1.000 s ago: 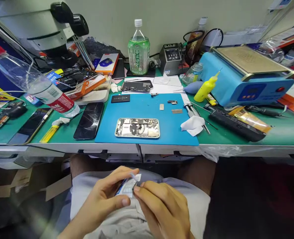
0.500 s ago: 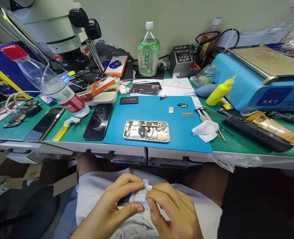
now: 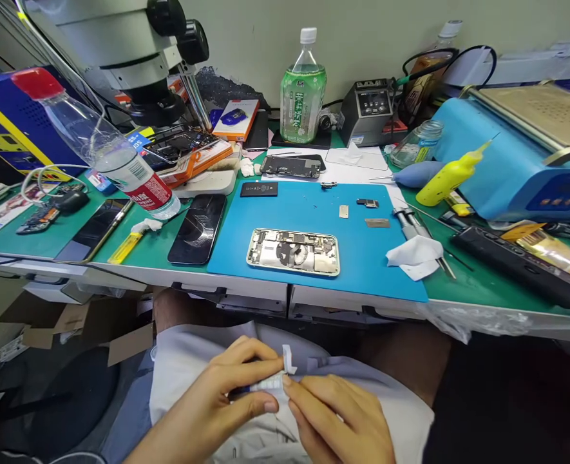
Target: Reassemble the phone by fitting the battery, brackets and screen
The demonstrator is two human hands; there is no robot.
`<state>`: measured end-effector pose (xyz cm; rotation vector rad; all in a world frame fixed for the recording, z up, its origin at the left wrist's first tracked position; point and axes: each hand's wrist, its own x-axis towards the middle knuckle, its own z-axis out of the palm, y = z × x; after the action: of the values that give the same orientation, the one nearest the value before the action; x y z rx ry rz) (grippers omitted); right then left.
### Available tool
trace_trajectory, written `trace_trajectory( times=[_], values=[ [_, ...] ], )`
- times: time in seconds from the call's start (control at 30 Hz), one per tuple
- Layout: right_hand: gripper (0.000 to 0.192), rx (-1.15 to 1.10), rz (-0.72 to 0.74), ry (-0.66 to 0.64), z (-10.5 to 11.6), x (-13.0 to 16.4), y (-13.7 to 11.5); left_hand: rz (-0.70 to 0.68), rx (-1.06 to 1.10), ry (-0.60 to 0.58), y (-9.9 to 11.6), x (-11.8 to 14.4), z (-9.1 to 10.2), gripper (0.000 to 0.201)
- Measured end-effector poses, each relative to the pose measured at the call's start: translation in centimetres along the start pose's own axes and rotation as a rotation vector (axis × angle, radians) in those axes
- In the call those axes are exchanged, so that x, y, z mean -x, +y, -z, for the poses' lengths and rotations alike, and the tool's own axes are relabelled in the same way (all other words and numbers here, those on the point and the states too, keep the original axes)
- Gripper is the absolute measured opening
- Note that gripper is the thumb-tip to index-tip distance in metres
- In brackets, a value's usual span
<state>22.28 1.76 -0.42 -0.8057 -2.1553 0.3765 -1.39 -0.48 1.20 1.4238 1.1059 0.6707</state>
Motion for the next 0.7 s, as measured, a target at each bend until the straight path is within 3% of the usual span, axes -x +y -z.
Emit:
trace_trajectory(
  times=[0.13, 0.2, 0.37, 0.5, 0.6, 0.7],
  values=[
    [0.017, -0.216, -0.224, -0.139, -1.0, 0.5, 0.0, 0.020, -0.093, -0.041, -0.1, 0.3, 0.4, 0.035],
    [0.016, -0.267, -0.283, -0.148, -1.6, 0.6, 0.0, 0.042, -0.109, -0.055, -0.2, 0.4, 0.6, 0.034],
    [0.018, -0.138, -0.160, -0.066, -2.0, 0.5, 0.2, 0.077, -0.066, -0.067, 0.2, 0.5, 1.2, 0.039],
    [0.026, -0.213, -0.012, -0.059, -1.6, 0.2, 0.6, 0.066, 0.017, -0.137, 0.8, 0.4, 1.8, 0.034],
    [0.032, -0.270, -0.082, -0.081, -1.8, 0.4, 0.3, 0.048, 0.002, -0.130, 0.9, 0.4, 2.2, 0.030],
    [0.039, -0.458, -0.265, -0.066, -2.8, 1.3, -0.5, 0.055, -0.105, -0.089, 1.0, 0.4, 2.5, 0.025]
  ],
)
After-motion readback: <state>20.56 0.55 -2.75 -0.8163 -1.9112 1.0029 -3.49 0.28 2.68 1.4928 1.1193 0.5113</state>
